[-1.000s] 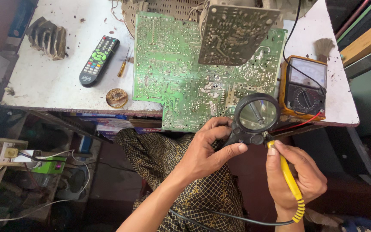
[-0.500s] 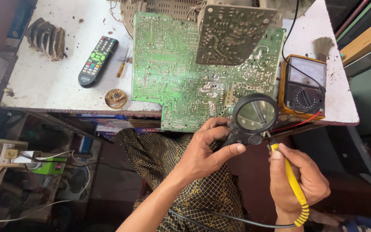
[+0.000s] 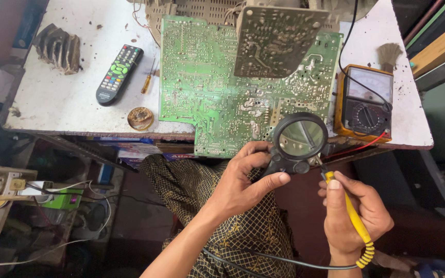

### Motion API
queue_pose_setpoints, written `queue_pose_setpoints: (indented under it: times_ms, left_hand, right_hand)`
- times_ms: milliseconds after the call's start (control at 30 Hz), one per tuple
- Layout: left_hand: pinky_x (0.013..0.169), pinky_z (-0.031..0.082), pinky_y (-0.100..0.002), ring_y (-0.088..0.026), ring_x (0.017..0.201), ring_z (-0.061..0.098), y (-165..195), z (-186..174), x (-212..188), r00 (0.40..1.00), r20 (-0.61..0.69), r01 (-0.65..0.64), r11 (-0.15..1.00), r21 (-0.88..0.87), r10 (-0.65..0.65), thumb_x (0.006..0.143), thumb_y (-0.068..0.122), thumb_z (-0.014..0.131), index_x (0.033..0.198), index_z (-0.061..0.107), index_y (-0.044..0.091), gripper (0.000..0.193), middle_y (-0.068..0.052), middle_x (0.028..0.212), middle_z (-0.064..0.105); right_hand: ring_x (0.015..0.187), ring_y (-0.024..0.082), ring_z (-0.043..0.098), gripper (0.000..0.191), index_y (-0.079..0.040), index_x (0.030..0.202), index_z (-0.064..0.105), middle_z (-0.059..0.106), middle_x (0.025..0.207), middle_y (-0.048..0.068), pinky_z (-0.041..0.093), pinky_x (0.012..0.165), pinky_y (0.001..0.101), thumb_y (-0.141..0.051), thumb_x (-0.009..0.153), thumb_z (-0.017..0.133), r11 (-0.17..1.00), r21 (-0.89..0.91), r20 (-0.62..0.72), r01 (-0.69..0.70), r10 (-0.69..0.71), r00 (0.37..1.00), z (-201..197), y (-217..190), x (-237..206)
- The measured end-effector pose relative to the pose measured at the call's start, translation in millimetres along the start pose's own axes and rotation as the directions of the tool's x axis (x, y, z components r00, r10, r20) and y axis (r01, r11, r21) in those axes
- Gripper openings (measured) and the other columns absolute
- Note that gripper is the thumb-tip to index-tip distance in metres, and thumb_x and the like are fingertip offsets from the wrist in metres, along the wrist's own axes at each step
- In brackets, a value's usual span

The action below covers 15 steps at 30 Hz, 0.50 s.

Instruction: The person uses a magnifying glass to inspect a green circuit board while holding a soldering iron. They appear to be examining specific components or solder joints on the board.

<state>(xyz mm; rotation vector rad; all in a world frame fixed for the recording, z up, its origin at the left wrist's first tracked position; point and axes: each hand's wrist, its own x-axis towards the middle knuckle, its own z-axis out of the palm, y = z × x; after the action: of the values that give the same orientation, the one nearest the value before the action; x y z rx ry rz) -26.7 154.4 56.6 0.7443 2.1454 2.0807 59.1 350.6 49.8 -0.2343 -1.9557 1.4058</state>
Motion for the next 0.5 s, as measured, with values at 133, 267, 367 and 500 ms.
queue_pose_setpoints:
  times_ms: [133, 267, 367, 500]
  left_hand:
    - [0.104, 0.051, -0.04, -0.028, 0.127, 0.064, 0.5, -1.0, -1.1, 1.0, 0.005, 0.021, 1.0, -0.003, -0.021, 0.09, 0.037, 0.079, 0.104, 0.076, 0.004, 0.036, -0.018, 0.129, 0.067]
    - [0.106, 0.05, -0.041, -0.029, 0.13, 0.062, 0.6, -0.3, -0.2, 1.0, 0.014, 0.004, 1.0, 0.005, -0.004, 0.09, 0.036, 0.079, 0.106, 0.077, 0.004, 0.035, -0.018, 0.127, 0.068]
    - [0.105, 0.05, -0.041, -0.028, 0.13, 0.062, 1.2, 2.9, 1.8, 1.0, 0.013, -0.014, 1.0, -0.006, 0.014, 0.091, 0.036, 0.079, 0.109, 0.076, 0.004, 0.037, -0.018, 0.13, 0.066]
    - [0.099, 0.053, -0.039, -0.026, 0.12, 0.065, 1.8, 12.9, 8.3, 1.0, 0.018, 0.016, 0.999, -0.044, -0.015, 0.09, 0.038, 0.079, 0.103, 0.074, 0.003, 0.038, -0.018, 0.133, 0.064]
  right_hand:
    - [0.074, 0.013, 0.071, 0.011, 0.007, 0.112, 0.068, 0.074, 0.092, 0.017, 0.058, 0.071, 0.0241, 0.0, 0.103, 0.069, 1.0, -0.005, -0.002, -0.005, 0.005, 1.0, -2.3, 2.0, -2.2]
    - [0.072, 0.014, 0.07, 0.01, 0.006, 0.112, 0.066, 0.073, 0.092, 0.018, 0.056, 0.068, 0.0229, -0.002, 0.106, 0.068, 0.997, 0.067, -0.036, -0.027, 0.029, 0.999, -6.2, 10.5, -2.8]
    - [0.068, 0.015, 0.067, 0.009, 0.006, 0.109, 0.064, 0.072, 0.09, 0.019, 0.053, 0.062, 0.0211, -0.003, 0.109, 0.067, 0.978, 0.205, -0.088, -0.043, 0.062, 0.994, -10.1, 16.5, 1.4]
    - [0.063, 0.017, 0.065, 0.01, 0.005, 0.107, 0.063, 0.07, 0.085, 0.018, 0.05, 0.058, 0.0213, -0.004, 0.109, 0.065, 0.958, 0.28, -0.16, -0.057, 0.105, 0.982, -17.1, 18.7, 8.7]
